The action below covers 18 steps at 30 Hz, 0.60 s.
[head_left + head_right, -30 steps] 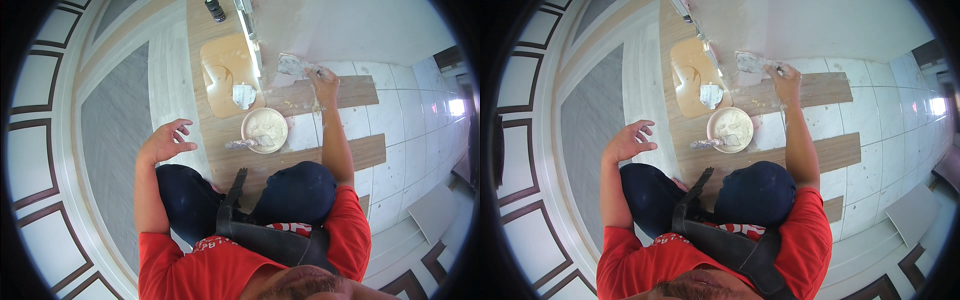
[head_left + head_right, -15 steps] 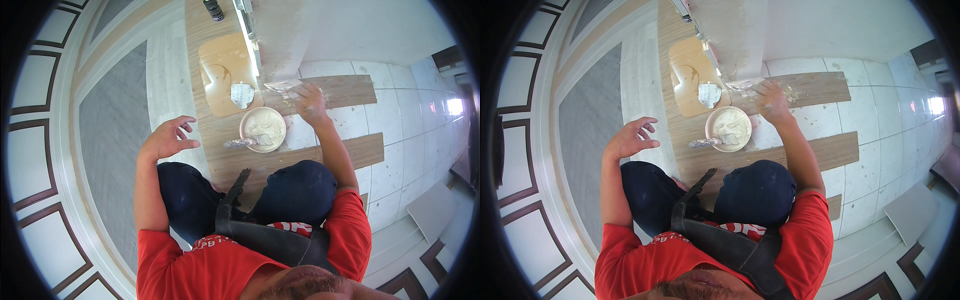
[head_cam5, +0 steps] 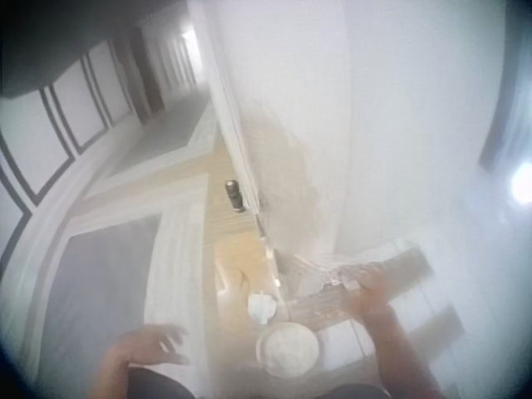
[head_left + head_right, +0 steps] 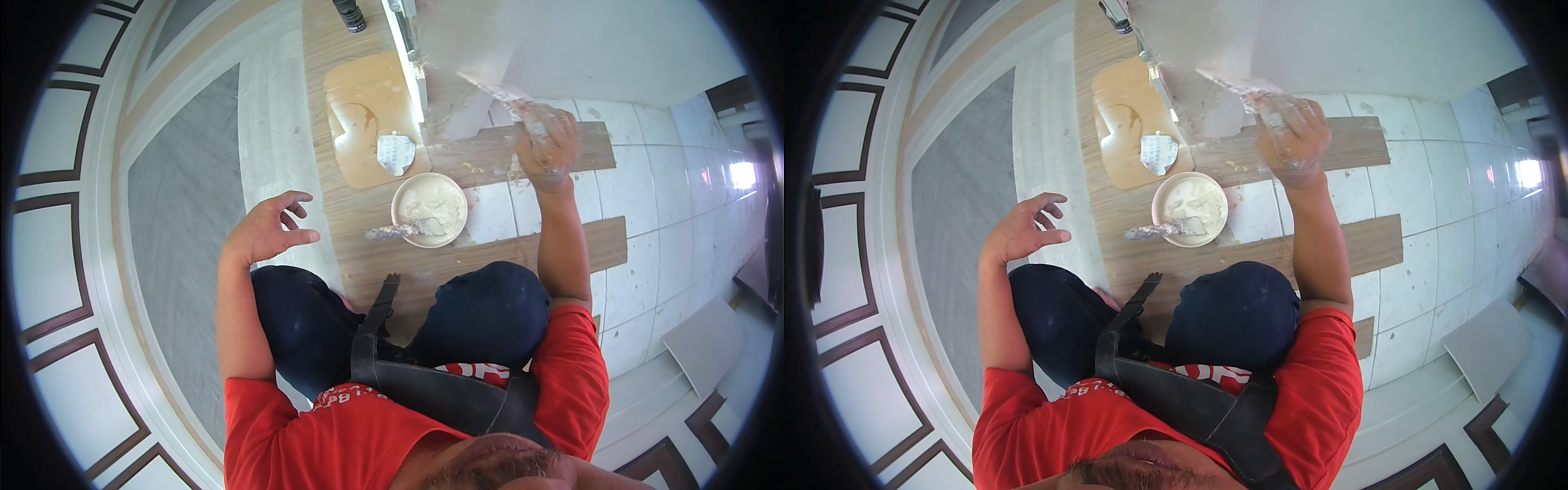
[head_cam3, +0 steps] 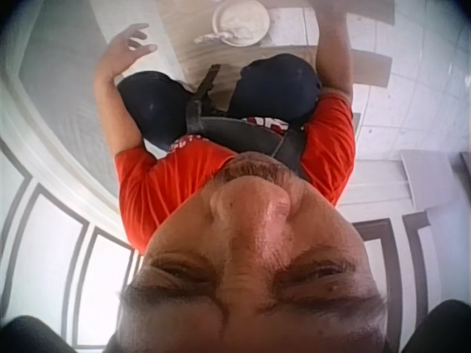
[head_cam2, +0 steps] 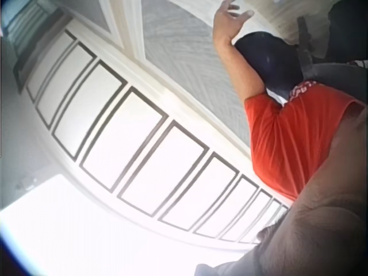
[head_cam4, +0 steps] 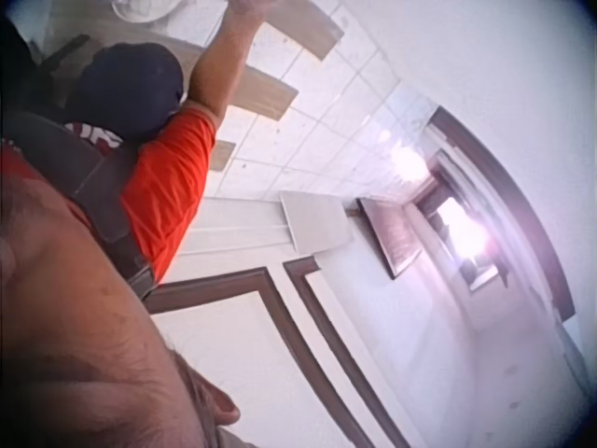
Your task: The person applies a white plaster-like substance to a wall corner using a trowel and a smaller tool. They repeatedly scoop material from a container and smooth it onto the wall surface.
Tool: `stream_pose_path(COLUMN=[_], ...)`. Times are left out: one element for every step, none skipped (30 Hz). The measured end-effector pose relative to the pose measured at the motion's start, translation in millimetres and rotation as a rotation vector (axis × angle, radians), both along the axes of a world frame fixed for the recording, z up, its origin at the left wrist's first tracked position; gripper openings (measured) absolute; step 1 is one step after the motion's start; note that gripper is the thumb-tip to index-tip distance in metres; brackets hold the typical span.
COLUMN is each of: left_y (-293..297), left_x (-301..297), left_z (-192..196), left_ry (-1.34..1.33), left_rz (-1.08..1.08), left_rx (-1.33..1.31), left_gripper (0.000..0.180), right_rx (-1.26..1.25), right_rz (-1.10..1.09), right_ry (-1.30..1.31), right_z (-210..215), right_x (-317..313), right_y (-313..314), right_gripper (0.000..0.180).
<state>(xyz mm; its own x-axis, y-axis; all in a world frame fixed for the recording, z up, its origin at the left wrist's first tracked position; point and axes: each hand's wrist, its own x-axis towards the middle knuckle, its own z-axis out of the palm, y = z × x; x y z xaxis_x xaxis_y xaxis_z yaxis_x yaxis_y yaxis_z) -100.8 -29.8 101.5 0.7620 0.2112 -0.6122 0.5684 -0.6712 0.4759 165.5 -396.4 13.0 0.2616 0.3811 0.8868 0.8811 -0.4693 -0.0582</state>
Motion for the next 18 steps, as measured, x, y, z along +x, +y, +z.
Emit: stream_pose_path(left_y=[-0.1,-1.4,-3.0,-4.1,-4.1,-1.8,-0.3,-0.1,0.1,-0.5,-0.9,-1.8,-1.9,-2.0,-2.8,-3.5,-3.7,-3.8], left_x=[1.3,2.6,4.2,5.1,4.1,3.3,2.3,1.1,0.1,0.1,0.8,0.8,1.2,2.9,3.3,3.6,3.6,3.5], left_z=[-0.1,-0.1,0.9,2.0,1.8,2.0,1.9,1.7,0.7,0.3,0.5,0.9,-1.7,-3.2,-2.3,-2.0,-2.1,-2.6], left_ry=[-0.002,0.003,0.008,0.014,0.007,0.003,-0.001,0.0,0.005,0.008,0.011,0.017,0.024,0.027,0.03,0.033,0.036,0.037], left_rz=[-0.014,-0.018,-0.021,-0.023,-0.024,-0.033,-0.043,-0.024,-0.009,0.005,0.0,-0.001,-0.001,-0.008,-0.005,-0.002,0.002,0.002], left_rx=[-0.007,-0.005,0.0,0.006,0.005,0.011,0.018,0.015,0.011,0.008,0.015,0.022,0.02,0.014,0.017,0.019,0.021,0.026], left_gripper=[0.076,0.076,0.076,0.076,0.076,0.077,0.077,0.077,0.077,0.077,0.077,0.077,0.077,0.077,0.077,0.077,0.076,0.077], right_rx=[0.036,0.073,0.082,0.091,0.1,0.351,0.603,0.853,0.902,0.951,0.999,1.002,0.903,0.803,0.704,0.567,0.43,0.291], right_rz=[-0.016,-0.032,-0.13,-0.228,-0.325,-0.228,-0.118,0.005,0.059,0.116,0.178,0.285,0.262,0.239,0.224,0.173,0.122,0.073], right_ry=[0.003,0.006,-0.012,-0.031,-0.049,0.245,0.535,0.822,0.927,1.029,1.13,1.172,1.22,1.267,1.31,1.299,1.284,1.262], right_z=[7.0,11.1,12.3,13.1,13.7,10.0,2.6,-6.3,-18.7,-33.8,-50.5,-71.8,-77.9,-84.3,-80.7,-76.1,-70.1,-61.3], right_x=[0.3,-0.3,-1.5,-3.2,-4.5,-7.5,-10.9,-13.6,-14.1,-10.7,-7.0,-4.5,-4.7,-5.7,-8.1,-8.8,-8.0,-7.0], right_y=[-3.5,-7.2,-12.3,-18.9,-22.6,-22.6,-21.4,-19.9,-18.3,-16.6,-13.9,-9.4,-6.0,-1.4,5.8,10.1,12.7,15.7], right_gripper=[0.035,0.033,0.028,0.024,0.019,0.019,0.019,0.02,0.024,0.029,0.033,0.042,0.039,0.036,0.034,0.034,0.036,0.038])
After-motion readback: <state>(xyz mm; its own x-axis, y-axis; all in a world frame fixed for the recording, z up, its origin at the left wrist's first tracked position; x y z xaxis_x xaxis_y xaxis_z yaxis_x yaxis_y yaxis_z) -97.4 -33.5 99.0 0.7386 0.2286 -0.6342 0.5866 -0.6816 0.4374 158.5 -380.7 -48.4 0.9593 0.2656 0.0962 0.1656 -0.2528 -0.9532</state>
